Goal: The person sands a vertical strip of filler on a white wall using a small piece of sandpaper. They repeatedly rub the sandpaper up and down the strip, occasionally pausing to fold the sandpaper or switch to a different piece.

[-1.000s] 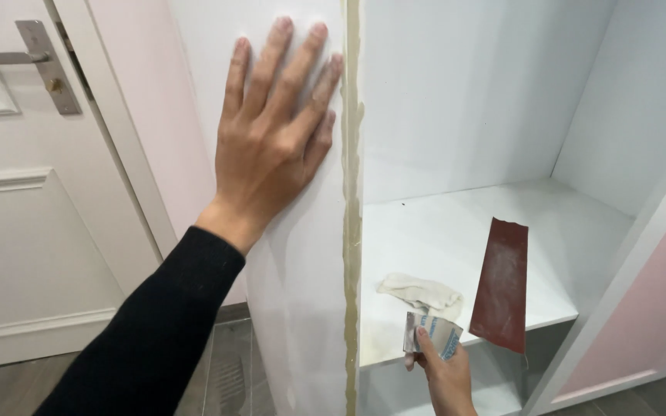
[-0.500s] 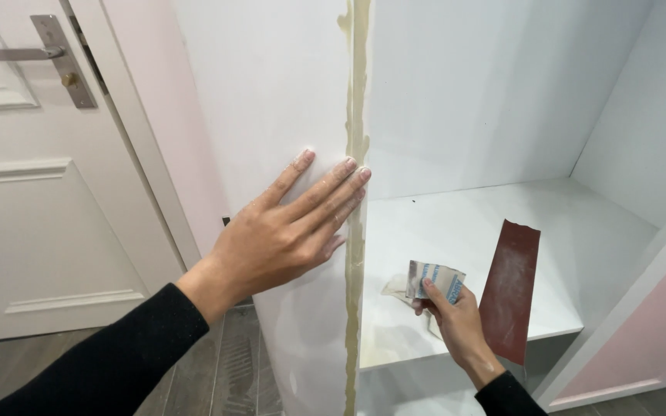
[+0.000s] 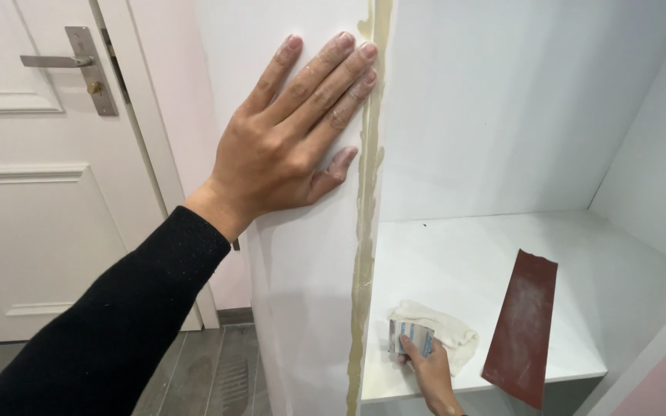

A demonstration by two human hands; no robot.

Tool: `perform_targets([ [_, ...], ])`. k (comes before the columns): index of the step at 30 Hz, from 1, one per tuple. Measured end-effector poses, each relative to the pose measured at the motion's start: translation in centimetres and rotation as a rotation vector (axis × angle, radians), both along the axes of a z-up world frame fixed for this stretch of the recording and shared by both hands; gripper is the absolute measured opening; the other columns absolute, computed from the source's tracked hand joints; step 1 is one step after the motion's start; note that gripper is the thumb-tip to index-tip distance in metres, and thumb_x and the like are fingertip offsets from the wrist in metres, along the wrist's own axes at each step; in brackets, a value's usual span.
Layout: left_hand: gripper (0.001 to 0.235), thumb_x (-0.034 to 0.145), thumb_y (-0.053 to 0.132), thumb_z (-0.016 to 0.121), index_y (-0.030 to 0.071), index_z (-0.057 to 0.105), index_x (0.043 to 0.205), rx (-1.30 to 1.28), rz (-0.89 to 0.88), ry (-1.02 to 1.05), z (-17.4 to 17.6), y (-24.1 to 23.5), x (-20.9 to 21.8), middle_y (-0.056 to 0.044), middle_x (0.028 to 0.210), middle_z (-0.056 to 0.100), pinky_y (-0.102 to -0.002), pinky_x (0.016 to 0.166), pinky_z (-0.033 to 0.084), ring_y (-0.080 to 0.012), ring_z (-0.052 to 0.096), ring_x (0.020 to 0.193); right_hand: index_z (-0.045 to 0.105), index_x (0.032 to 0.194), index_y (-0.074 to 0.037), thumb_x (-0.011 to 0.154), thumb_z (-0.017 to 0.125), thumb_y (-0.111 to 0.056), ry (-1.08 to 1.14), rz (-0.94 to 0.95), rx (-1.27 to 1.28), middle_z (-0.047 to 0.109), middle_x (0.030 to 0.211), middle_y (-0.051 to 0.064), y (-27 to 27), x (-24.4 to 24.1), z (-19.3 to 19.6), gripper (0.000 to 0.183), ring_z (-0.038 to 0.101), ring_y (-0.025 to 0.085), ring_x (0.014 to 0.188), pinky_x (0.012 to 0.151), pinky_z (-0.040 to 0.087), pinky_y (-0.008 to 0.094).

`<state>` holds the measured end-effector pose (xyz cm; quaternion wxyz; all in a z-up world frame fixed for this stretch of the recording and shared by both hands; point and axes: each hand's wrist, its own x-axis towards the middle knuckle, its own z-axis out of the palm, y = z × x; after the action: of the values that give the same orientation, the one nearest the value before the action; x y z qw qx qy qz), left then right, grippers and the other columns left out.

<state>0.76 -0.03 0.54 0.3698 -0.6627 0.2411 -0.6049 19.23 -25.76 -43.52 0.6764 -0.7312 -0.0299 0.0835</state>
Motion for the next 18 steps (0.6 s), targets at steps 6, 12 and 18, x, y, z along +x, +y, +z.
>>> perform_targets([
  [6,0.057,0.133,0.028,0.047,-0.010,0.077,0.163,-0.020,-0.162,0.002,-1.7,0.1,0.0,-0.028,0.170,0.069,-0.067,0.140,0.037,-0.0450,0.061,0.162,0.082,0.133,0.008,0.106,0.086,-0.031,0.100,-0.033,0.058,0.092,0.106,0.025,-0.1,-0.8,0.6,0.047,0.084,0.035,0.103,0.101,0.063,0.046],
  [12,0.056,0.132,0.028,0.046,-0.004,0.083,0.159,0.050,-0.203,-0.027,-1.0,0.8,-0.1,-0.021,0.167,0.073,-0.070,0.138,0.040,-0.0406,0.068,0.158,0.073,0.143,0.018,0.104,0.082,-0.007,0.062,0.033,0.436,0.082,0.122,0.032,1.5,-2.5,9.3,0.048,0.080,0.045,0.101,0.100,0.068,0.051],
  [18,0.063,0.133,0.039,0.044,-0.001,0.080,0.166,0.108,-0.141,-0.007,0.8,1.2,-0.7,-0.020,0.174,0.069,-0.065,0.141,0.036,-0.0401,0.062,0.164,0.071,0.135,0.010,0.114,0.071,-0.001,-0.433,0.219,0.668,0.076,0.103,0.018,1.8,-7.7,28.2,0.024,0.071,0.027,0.081,0.075,0.061,0.037],
])
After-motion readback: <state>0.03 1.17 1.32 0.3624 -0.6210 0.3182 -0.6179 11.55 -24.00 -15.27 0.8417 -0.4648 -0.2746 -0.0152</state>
